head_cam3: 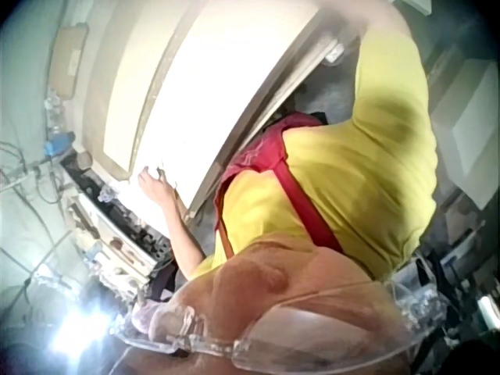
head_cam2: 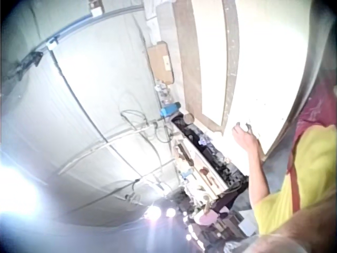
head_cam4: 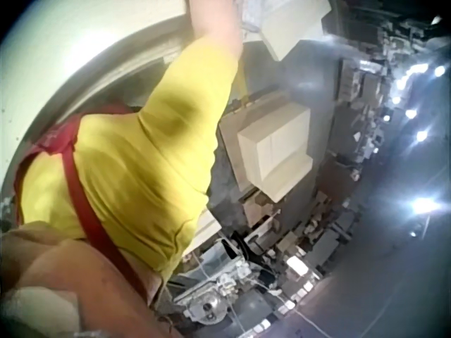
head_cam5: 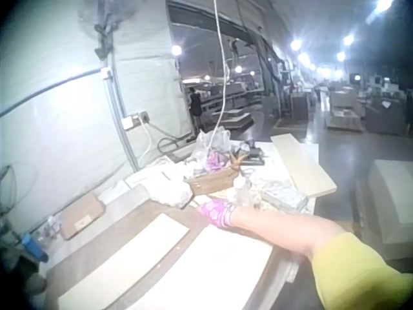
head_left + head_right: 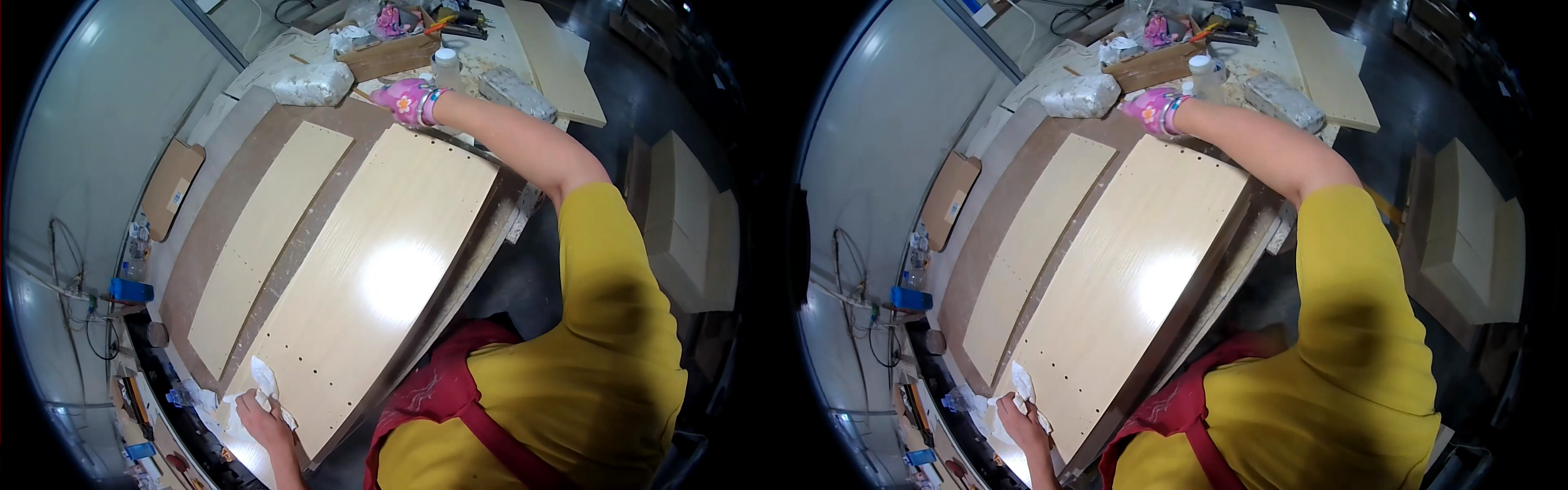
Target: The person applies a liquid finish to a stack of light-colored wooden boards using a sponge and wipes the surface with a white cloth. The person repeatedly dips the sponge into a container and spreads the finish across the boards, then wipes them down.
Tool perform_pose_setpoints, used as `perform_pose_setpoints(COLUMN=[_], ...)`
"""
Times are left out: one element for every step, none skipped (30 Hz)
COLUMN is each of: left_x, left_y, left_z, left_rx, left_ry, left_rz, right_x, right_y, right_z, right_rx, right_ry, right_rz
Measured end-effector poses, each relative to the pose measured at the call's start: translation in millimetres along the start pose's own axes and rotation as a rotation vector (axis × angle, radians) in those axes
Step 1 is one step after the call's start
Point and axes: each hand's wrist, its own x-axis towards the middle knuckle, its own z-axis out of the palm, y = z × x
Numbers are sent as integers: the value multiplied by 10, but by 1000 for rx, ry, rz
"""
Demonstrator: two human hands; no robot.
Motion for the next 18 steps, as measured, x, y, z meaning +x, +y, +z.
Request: perform_pose_setpoints(left_x=[-7, -8, 2, 13, 26, 32, 38, 48, 31, 23, 13, -13, -13, -55, -60, -156, 70, 270], left_y=[-22, -33, -14, 5, 25, 37, 51, 60, 52, 28, -1, -52, -97, -218, -232, -314, -109, 102], left_z=[15, 25, 18, 10, 4, -2, -6, -8, -12, -14, -15, -39, -3, 75, 115, 167, 125, 120], left_rx=[1, 2, 2, 1, -1, -5, -10, -14, -17, -18, -17, -4, 3, 2, -15, -21, -108, -188], left_ry=[4, 8, 13, 17, 21, 19, 18, 16, 16, 16, 15, 8, 11, -3, 34, 2, -15, 95], left_rz=[3, 6, 9, 11, 14, 16, 17, 18, 17, 13, 6, 1, -20, -56, -6, -71, -76, 28], right_x=[-48, -105, -144, -143, -136, -150, -159, -156, -135, -111, -81, -28, -29, -44, -86, -406, -696, -899], right_y=[59, 116, 147, 128, 90, 23, -5, 21, 51, 87, 164, 186, 248, 168, 98, -553, -763, -808], right_z=[-40, -74, -86, -81, -67, -42, -31, -37, -34, -33, 20, 95, 148, 221, 266, -2, -122, -65], right_rx=[-4, -8, -8, 65, 120, 177, 233, 251, 270, 290, 336, 386, 429, 431, 396, 1084, 1230, 1376], right_ry=[44, 88, 129, 177, 180, 181, 182, 150, 111, 70, 125, 174, 230, 381, 530, 191, 165, 103], right_rz=[-17, -33, -47, -52, -97, -139, -182, -114, -51, 9, 16, 10, 17, -154, -321, -32, 3, 36])
